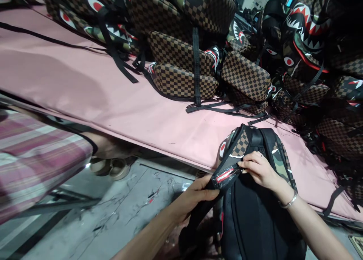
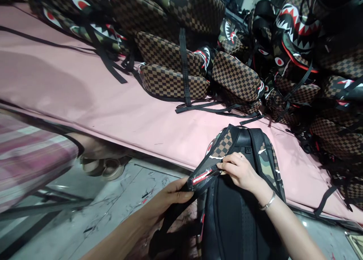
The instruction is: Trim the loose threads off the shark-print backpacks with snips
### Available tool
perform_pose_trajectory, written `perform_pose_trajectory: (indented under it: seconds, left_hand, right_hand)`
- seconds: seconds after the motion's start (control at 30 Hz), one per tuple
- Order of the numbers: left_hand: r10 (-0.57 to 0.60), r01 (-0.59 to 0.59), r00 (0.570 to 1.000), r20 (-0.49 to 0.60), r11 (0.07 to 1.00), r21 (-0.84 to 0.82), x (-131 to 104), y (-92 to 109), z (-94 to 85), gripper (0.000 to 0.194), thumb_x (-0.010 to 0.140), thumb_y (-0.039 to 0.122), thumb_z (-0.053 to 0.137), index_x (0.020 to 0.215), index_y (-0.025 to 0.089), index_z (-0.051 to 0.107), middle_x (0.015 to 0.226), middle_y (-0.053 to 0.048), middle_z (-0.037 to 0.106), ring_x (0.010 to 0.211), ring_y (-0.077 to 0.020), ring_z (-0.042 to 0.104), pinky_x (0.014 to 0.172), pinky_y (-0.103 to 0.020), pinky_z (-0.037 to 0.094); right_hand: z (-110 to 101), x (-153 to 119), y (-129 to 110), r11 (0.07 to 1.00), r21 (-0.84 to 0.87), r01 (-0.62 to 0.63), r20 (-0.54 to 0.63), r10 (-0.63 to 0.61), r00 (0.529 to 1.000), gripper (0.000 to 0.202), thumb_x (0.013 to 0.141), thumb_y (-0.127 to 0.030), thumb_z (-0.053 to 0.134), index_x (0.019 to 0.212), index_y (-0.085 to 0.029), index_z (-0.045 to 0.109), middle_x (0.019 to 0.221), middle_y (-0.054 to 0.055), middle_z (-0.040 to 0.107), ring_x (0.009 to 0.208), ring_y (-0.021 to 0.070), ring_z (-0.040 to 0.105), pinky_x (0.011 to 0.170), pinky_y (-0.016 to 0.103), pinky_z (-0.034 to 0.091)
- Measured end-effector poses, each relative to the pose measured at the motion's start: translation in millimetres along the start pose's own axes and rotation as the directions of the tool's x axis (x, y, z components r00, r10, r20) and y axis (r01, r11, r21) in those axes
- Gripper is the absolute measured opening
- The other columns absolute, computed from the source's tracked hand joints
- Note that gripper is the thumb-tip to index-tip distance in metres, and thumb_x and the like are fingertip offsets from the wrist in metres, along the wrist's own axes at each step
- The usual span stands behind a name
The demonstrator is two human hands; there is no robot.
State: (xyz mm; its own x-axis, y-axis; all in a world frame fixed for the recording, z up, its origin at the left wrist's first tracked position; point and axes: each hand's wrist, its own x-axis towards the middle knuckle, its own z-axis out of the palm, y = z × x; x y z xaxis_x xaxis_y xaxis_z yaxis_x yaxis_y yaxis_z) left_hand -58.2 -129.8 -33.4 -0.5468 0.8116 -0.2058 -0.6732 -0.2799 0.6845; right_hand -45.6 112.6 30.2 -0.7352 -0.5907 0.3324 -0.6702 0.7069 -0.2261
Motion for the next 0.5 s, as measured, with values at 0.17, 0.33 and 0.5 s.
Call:
perform_pose_trajectory:
  seconds: [0.17,0.33,0.5]
  left_hand:
    - [0.004,-0.003,1.000,-0.007,0.999,0.042,-0.1,-1.4,-0.8,0.041,0.065,0.025,0.068,0.105,0.017,0.064,0.088,-0.003,0.066,0.089,-0.0240,0.057,0.084,-0.034,0.040]
    - [0.013,-0.010,0.999,-0.034,0.995,0.102,0.4,-5.1,-3.3,0.042,0.066,0.027,0.068,0.106,0.018,0.063,0.092,-0.003,0.065,0.091,-0.0242,0.055,0.085,-0.036,0.039]
    - [0.031,-0.020,0.998,-0.063,0.987,0.159,1.0,-7.6,-3.9,0.042,0.065,0.030,0.068,0.105,0.018,0.064,0.091,-0.004,0.065,0.092,-0.0254,0.055,0.084,-0.036,0.040]
  right_hand:
    - [3.3,9.2,-5.6,0.999,-0.006,0.031,0.041,-0.031,0.999,0.019,0.089,-0.019,0.044,0.103,-0.018,0.058,0.089,0.007,0.058,0.079,0.0164,0.051,0.067,0.031,0.040]
    - [3.8,14.9,-15.1,0.998,-0.043,0.039,0.093,-0.035,0.995,0.021,0.090,-0.019,0.042,0.102,-0.018,0.058,0.090,0.007,0.058,0.078,0.0159,0.050,0.067,0.030,0.039]
    - [1.8,15.1,-23.3,0.996,-0.084,0.031,0.111,-0.022,0.994,0.022,0.090,-0.014,0.040,0.101,-0.017,0.058,0.091,0.007,0.059,0.077,0.0159,0.049,0.067,0.030,0.038]
